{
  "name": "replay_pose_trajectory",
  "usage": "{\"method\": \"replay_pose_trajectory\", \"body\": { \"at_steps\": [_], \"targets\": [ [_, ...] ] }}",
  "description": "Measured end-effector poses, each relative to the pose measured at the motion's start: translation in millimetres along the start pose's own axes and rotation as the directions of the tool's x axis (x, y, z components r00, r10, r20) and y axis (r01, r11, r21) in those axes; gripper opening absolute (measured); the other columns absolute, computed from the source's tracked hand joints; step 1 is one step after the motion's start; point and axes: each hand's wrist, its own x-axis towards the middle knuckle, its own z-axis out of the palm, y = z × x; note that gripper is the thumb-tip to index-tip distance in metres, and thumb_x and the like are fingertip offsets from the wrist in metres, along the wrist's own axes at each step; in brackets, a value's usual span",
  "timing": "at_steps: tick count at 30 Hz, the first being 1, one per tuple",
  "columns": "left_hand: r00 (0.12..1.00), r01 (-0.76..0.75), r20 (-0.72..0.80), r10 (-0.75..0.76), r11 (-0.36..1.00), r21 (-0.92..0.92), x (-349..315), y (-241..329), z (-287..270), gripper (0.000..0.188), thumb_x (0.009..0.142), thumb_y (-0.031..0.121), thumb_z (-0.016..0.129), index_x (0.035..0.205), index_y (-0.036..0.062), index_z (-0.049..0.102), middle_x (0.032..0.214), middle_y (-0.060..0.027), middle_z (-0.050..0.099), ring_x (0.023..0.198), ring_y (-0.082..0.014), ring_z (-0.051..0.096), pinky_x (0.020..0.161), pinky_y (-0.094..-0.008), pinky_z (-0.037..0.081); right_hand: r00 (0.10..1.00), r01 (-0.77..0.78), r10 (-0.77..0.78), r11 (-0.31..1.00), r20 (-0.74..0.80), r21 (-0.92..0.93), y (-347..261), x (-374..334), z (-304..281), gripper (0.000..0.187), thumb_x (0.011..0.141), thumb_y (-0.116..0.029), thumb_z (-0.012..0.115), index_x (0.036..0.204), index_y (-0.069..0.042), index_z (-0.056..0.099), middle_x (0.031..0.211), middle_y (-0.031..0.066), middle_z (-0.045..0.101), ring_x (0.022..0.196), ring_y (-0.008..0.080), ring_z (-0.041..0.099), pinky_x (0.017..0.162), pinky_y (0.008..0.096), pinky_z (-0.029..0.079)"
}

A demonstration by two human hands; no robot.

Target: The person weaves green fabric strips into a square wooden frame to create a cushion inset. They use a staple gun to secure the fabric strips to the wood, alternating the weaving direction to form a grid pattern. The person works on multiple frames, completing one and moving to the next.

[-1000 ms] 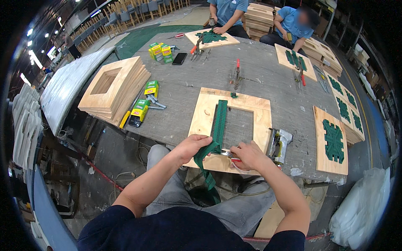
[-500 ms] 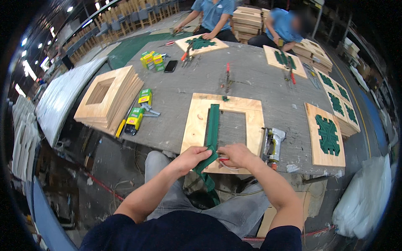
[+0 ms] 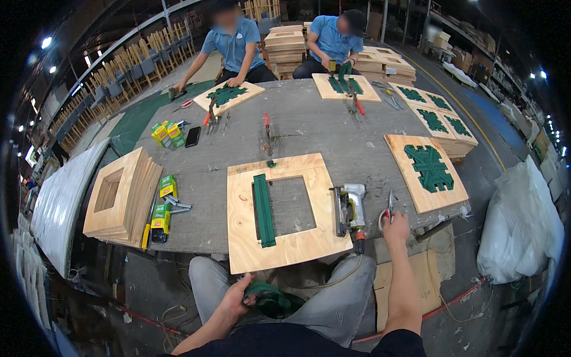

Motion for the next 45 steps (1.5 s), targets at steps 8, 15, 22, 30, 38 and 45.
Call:
{"method": "replay_pose_trajectory", "body": {
  "at_steps": [8,15,22,30,38,45],
  "targets": [
    [0.997,-0.001,-0.072,-0.010,0.987,-0.160,28.8,14.9,3.3,0.042,0.109,0.044,0.052,0.093,0.0071,0.064,0.064,-0.0029,0.052,0.045,-0.0124,0.035,0.046,-0.0297,0.028,0.972,-0.073,0.018,0.970,0.234,0.231,-68.7,-0.3,44.5,0.047,0.094,-0.037,0.070,0.122,0.001,0.070,0.113,0.0277,0.071,0.110,0.0443,0.068,0.095,0.0476,0.053],
    [0.998,-0.032,-0.067,0.021,0.985,-0.170,42.7,12.6,0.6,0.035,0.107,0.038,0.060,0.086,0.0097,0.059,0.062,-0.0014,0.052,0.045,-0.0125,0.037,0.045,-0.0284,0.030,0.992,0.058,-0.073,0.988,0.106,0.140,-49.3,26.2,46.3,0.050,0.087,-0.035,0.077,0.119,0.004,0.070,0.102,0.0276,0.074,0.099,0.0457,0.071,0.088,0.0499,0.055],
    [0.990,-0.118,-0.088,0.111,0.989,-0.084,32.2,40.4,-30.5,0.034,0.105,0.035,0.065,0.082,0.0106,0.058,0.063,-0.0015,0.055,0.042,-0.0117,0.038,0.043,-0.0294,0.031,0.952,0.051,-0.043,0.999,0.304,-0.018,-55.7,50.9,28.3,0.061,0.093,-0.042,0.070,0.131,0.005,0.064,0.124,0.0315,0.067,0.118,0.0463,0.064,0.101,0.0512,0.050],
    [0.888,-0.336,-0.313,0.337,0.940,0.061,-42.6,29.7,-12.8,0.025,0.105,0.031,0.064,0.113,0.0082,0.068,0.076,0.0020,0.063,0.054,-0.0086,0.054,0.044,-0.0254,0.037,0.817,-0.035,-0.358,0.751,0.452,0.659,-113.4,-49.7,-10.9,0.031,0.095,-0.025,0.072,0.113,0.001,0.073,0.097,0.0144,0.075,0.083,0.0216,0.070,0.078,0.0356,0.055],
    [0.724,-0.675,-0.153,0.673,0.736,0.043,-80.1,79.4,31.9,0.019,0.106,0.023,0.062,0.114,0.0063,0.067,0.072,0.0004,0.059,0.049,-0.0112,0.051,0.045,-0.0290,0.041,0.159,-0.044,-0.796,0.585,0.584,0.810,-216.2,-237.9,16.6,0.052,0.093,-0.041,0.076,0.117,0.006,0.068,0.106,0.0208,0.070,0.099,0.0352,0.069,0.092,0.0435,0.055],
    [0.830,-0.524,0.553,-0.078,0.230,0.820,-98.8,80.9,18.6,0.021,0.100,0.015,0.070,0.118,0.0049,0.077,0.107,-0.0046,0.078,0.098,-0.0112,0.069,0.088,-0.0309,0.054,-0.011,-0.932,-0.865,0.191,0.501,0.308,-210.5,-160.7,-34.7,0.029,0.104,-0.024,0.064,0.111,0.004,0.069,0.074,0.0068,0.067,0.064,0.0151,0.065,0.064,0.0307,0.055]
  ]
}}
